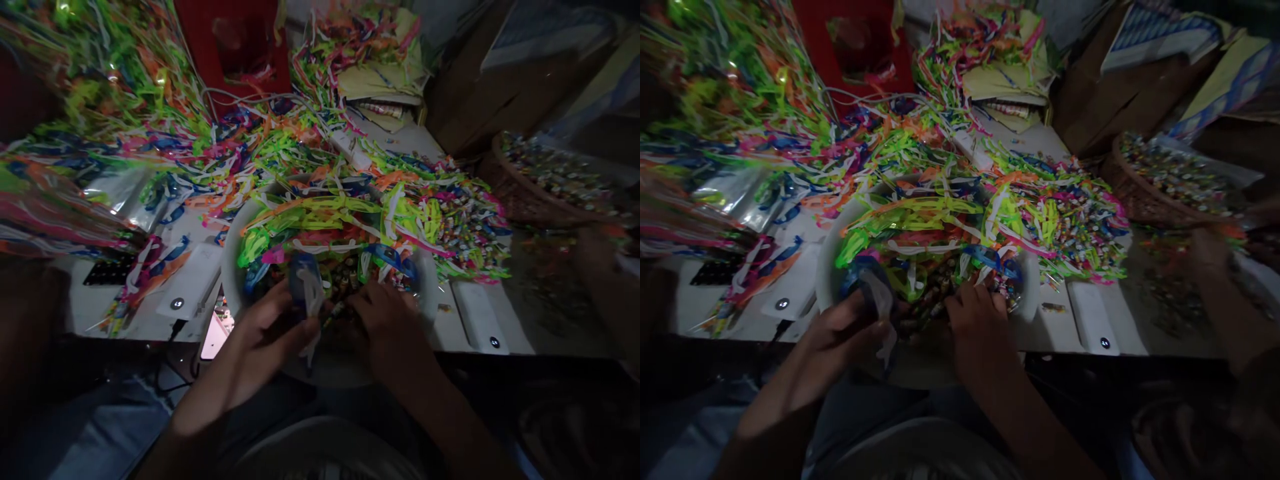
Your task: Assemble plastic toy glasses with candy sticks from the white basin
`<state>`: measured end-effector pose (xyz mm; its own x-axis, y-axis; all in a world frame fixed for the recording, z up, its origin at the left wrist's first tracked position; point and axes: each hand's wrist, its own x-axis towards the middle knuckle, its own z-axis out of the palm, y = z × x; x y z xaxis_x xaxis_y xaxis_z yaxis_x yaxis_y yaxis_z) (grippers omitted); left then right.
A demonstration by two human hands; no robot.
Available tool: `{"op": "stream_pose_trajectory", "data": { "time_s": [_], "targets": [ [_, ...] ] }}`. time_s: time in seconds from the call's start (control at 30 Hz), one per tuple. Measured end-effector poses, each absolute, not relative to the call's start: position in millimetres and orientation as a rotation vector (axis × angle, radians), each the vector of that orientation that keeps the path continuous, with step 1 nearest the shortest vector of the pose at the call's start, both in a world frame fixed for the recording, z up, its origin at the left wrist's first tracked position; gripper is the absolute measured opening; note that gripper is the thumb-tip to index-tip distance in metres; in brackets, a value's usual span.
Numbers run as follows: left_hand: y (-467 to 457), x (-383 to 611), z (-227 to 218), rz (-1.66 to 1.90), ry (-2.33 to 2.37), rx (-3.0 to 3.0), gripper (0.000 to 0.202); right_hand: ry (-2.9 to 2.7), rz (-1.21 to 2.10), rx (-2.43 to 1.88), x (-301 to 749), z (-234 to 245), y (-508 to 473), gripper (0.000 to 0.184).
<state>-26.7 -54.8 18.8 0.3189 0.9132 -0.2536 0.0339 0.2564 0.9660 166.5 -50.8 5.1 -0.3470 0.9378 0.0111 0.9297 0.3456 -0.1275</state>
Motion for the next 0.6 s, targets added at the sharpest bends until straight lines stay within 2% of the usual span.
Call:
{"op": "stream_pose_trajectory", "data": {
  "time_s": [0.1,0.17,0.23,0.37,0.43,0.57,0.6],
  "targets": [
    [-55.3,-26.3,22.4,0.736,1.058,1.203,0.032,-2.371,0.340,-1.535,164.4,4.6,-55.0,0.015],
    [-56.9,-24.6,26.0,0.725,1.037,1.184,0.023,-2.235,0.514,-1.399,165.5,6.2,-59.8,0.011],
    [-59.1,-23.6,29.2,0.714,1.013,1.132,0.014,-2.006,0.713,-1.386,170.9,8.1,-66.1,0.009],
    [-65.1,-21.6,30.2,0.705,0.978,1.006,0.018,-1.457,1.020,-1.467,192.8,7.6,-78.4,0.008],
    [-68.0,-19.2,28.1,0.700,0.891,1.058,0.032,-1.338,1.029,-1.459,202.7,5.3,-82.4,0.012],
    [-68.9,-12.2,24.5,0.714,0.656,1.244,0.087,-1.433,0.879,-1.496,207.9,1.4,-88.9,0.023],
    [-68.2,-10.0,23.9,0.716,0.638,1.243,0.091,-1.488,0.836,-1.500,206.3,1.1,-90.9,0.025]
  ]
}}
